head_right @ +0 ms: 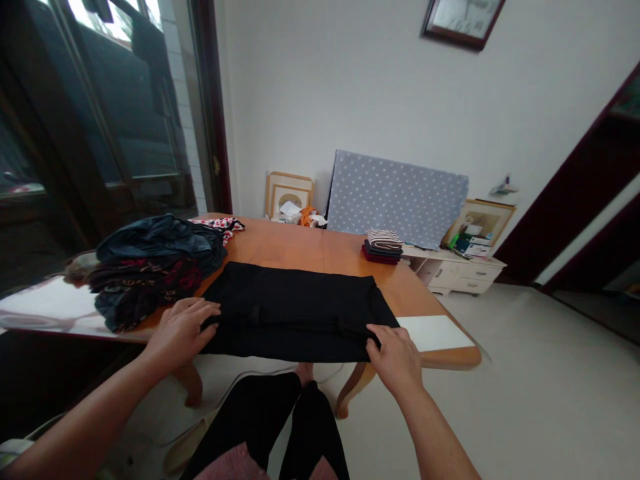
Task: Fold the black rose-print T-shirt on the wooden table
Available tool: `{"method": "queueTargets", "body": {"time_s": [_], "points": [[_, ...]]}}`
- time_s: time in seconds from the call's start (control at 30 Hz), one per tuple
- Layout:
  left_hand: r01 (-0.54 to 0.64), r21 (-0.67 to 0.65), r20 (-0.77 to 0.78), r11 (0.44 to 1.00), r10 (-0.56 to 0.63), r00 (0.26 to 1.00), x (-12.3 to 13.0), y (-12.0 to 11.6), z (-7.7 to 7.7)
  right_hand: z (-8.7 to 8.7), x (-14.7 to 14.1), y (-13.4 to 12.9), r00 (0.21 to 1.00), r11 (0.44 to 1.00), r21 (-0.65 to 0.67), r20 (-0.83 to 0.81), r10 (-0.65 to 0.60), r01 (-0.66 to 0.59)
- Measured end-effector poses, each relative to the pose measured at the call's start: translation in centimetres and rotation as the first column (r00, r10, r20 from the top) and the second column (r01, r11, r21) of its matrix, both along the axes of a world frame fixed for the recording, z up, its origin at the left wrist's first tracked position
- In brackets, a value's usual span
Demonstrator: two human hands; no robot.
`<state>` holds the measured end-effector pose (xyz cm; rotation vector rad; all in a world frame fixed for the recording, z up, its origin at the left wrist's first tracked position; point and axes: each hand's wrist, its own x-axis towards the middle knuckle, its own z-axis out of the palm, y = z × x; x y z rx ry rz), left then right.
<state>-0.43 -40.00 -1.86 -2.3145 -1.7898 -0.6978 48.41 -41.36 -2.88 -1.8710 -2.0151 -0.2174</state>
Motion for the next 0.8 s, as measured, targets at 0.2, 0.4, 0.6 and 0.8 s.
{"method": "queueTargets", "body": {"time_s": [0.2, 0.4, 0.6, 0.8], "points": [[0.044, -0.016, 0.016, 0.999, -0.044, 0.999, 2.3, -0.3, 0.6, 0.7, -2.3, 0.4, 0.993, 0.993, 0.026, 0.015, 0.117, -0.118], [0.044, -0.134, 0.225, 0.99, -0.013, 0.974, 4.4, 0.4, 0.4, 0.9, -3.9, 1.3, 0.979, 0.985, -0.009, -0.112, 0.171, -0.173], [0.146, -0.247, 0.257, 0.958, -0.08, 0.963, 3.3, -0.5, 0.3, 0.6, -2.6, 0.2, 0.969, 0.974, -0.012, -0.108, 0.224, -0.226], [0.169, -0.179, 0.171, 0.969, -0.138, 0.976, 3.5, -1.7, 0.6, 0.4, -3.0, -0.8, 0.96, 0.968, -0.02, -0.13, 0.247, -0.251]]}}
